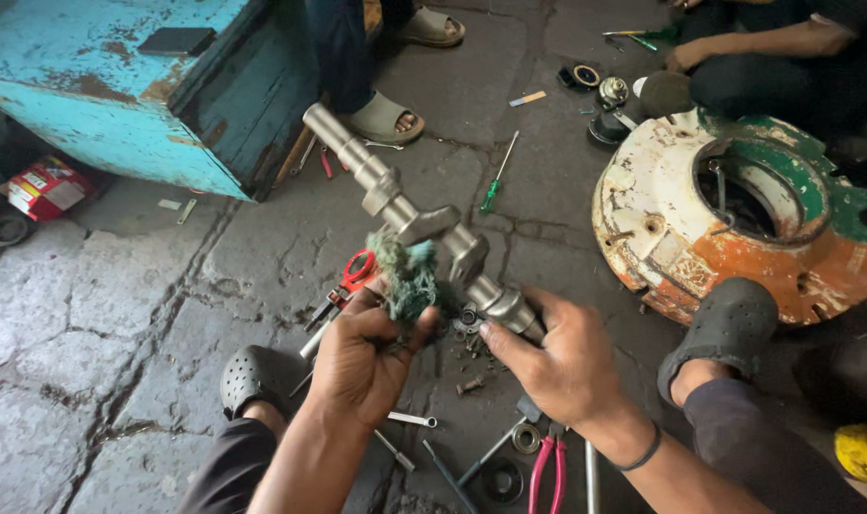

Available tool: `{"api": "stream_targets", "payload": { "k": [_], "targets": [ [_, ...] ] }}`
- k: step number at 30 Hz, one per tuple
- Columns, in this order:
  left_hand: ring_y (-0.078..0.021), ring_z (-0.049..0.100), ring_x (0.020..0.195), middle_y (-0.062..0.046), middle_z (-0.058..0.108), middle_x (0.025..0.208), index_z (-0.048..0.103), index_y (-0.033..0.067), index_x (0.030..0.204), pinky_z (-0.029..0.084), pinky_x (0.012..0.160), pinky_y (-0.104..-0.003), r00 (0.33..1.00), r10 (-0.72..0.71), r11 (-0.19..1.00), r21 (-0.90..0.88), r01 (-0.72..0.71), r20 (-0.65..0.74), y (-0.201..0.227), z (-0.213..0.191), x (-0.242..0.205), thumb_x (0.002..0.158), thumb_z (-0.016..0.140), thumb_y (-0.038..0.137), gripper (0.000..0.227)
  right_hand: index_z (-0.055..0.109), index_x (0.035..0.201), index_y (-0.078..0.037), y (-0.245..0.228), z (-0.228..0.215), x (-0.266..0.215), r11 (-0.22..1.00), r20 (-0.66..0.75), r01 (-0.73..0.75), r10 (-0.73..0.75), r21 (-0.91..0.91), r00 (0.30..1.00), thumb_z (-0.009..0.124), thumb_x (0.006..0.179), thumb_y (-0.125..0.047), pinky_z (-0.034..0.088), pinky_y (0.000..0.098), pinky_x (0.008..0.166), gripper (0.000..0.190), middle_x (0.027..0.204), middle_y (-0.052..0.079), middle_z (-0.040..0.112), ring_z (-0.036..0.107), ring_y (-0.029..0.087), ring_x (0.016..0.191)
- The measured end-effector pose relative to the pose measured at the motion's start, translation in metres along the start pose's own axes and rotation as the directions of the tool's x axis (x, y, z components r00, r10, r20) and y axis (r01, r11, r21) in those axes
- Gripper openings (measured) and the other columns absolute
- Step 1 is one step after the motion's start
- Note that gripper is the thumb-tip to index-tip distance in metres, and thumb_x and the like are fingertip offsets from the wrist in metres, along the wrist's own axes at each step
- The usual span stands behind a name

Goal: The person cleans a cylindrical metal shaft with a rag, then uses a metal file to smooth the surface of the shaft while seated on the floor. The person rotates the shaft and files different sections repeatedly.

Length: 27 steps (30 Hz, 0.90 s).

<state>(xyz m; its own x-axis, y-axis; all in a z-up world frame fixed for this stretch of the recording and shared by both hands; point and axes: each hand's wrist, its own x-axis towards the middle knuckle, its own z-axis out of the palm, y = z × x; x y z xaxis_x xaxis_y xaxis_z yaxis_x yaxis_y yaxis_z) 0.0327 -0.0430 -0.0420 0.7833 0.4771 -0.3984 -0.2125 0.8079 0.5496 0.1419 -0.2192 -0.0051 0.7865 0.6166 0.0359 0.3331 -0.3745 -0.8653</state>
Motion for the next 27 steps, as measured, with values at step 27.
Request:
{"api": "stream_targets", "payload": {
  "k": [27],
  "targets": [
    [-0.0208, 0.068, 0.080, -0.009, 0.071, 0.091, 0.068, -0.0015, 0.102, 0.057, 0.074, -0.036, 0.968, -0.037, 0.947, 0.317, -0.046, 0.250, -0.035, 0.011, 0.003, 0.082, 0.077, 0.001, 0.022, 0.065, 0.086, -0.004, 0.020, 0.025, -0.020, 0.881, 0.339, 0.053, -0.236, 0.471, 0.911, 0.065, 0.093, -0.014, 0.044, 0.0390, 0.049, 0.012, 0.069, 0.006, 0.059, 0.053, 0.028, 0.051]
  ]
}}
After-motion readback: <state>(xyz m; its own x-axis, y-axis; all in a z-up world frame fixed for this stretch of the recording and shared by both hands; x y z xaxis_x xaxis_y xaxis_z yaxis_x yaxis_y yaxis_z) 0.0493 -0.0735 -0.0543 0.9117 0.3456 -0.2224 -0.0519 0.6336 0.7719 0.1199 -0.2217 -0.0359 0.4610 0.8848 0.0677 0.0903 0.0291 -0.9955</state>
